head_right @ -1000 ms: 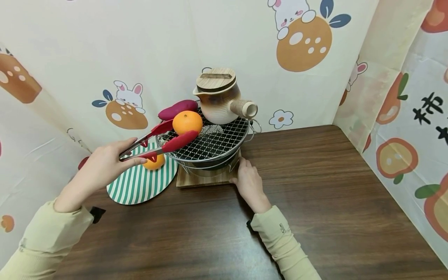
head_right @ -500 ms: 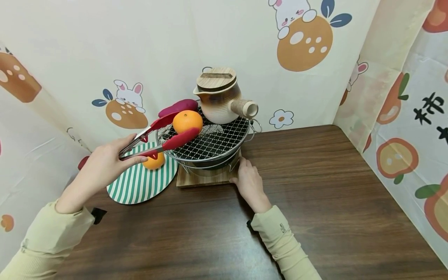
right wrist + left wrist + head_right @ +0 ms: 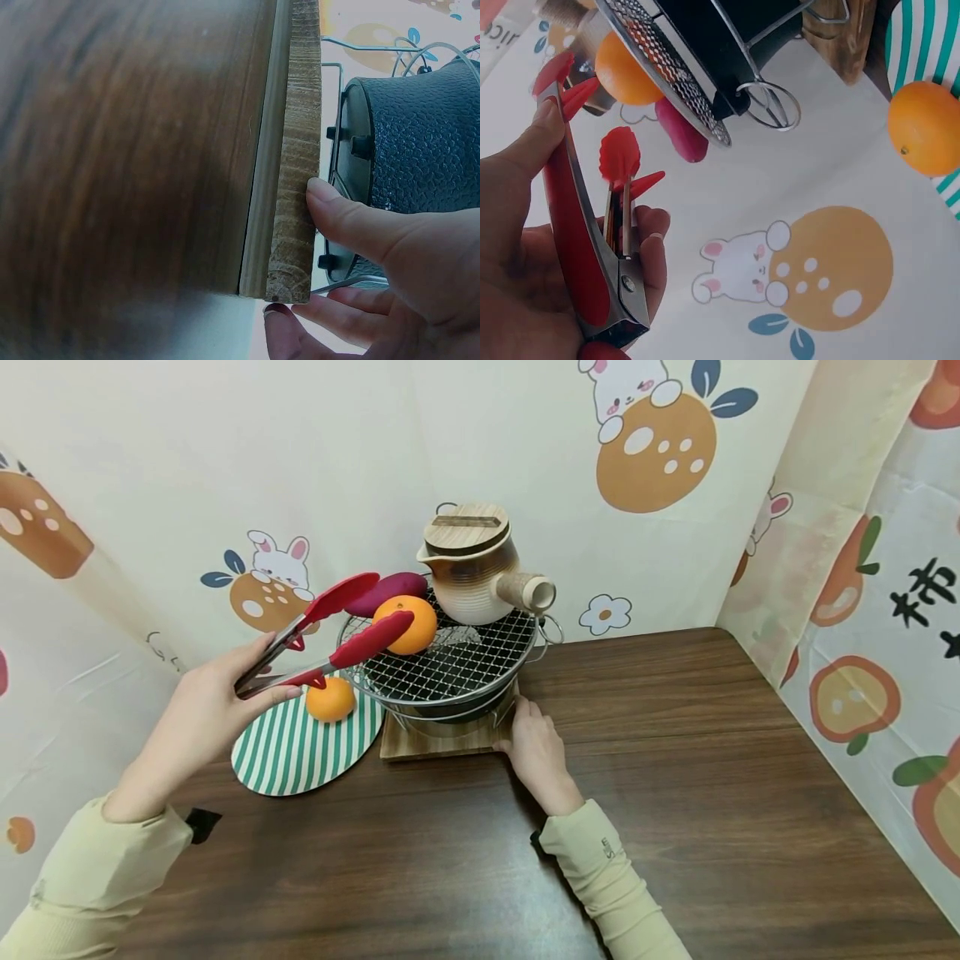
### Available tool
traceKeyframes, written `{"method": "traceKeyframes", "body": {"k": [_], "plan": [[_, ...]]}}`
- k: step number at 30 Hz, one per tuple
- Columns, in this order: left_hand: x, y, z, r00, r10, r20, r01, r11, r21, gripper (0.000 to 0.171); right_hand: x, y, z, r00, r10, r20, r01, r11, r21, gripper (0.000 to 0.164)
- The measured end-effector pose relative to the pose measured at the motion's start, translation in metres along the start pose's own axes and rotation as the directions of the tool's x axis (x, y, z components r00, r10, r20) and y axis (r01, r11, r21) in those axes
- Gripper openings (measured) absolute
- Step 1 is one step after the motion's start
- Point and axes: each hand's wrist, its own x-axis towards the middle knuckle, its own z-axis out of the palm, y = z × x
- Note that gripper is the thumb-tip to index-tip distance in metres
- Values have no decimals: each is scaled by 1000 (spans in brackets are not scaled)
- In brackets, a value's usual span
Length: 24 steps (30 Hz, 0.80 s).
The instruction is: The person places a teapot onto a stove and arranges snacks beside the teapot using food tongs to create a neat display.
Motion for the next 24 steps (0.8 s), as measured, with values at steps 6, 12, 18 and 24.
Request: {"method": "traceKeyframes", "body": {"k": [6, 12, 18, 24], "plan": [[-4, -13, 0, 999, -15, -52, 15, 1000, -2, 82, 0, 1, 1, 1000, 0, -2, 0, 1000, -4, 75], [-8, -31, 1, 994, -91, -65, 91, 996, 0, 82, 0, 2, 1, 1000, -2, -4, 1, 1000, -10, 76], [-13, -52, 4, 985, -160, -60, 161, 987, 9, 82, 0, 2, 1, 1000, 0, -5, 0, 1000, -10, 76], [-17, -71, 10, 978, -200, -56, 201, 980, 11, 82, 0, 2, 1, 1000, -10, -11, 10, 1000, -3, 75]]}}
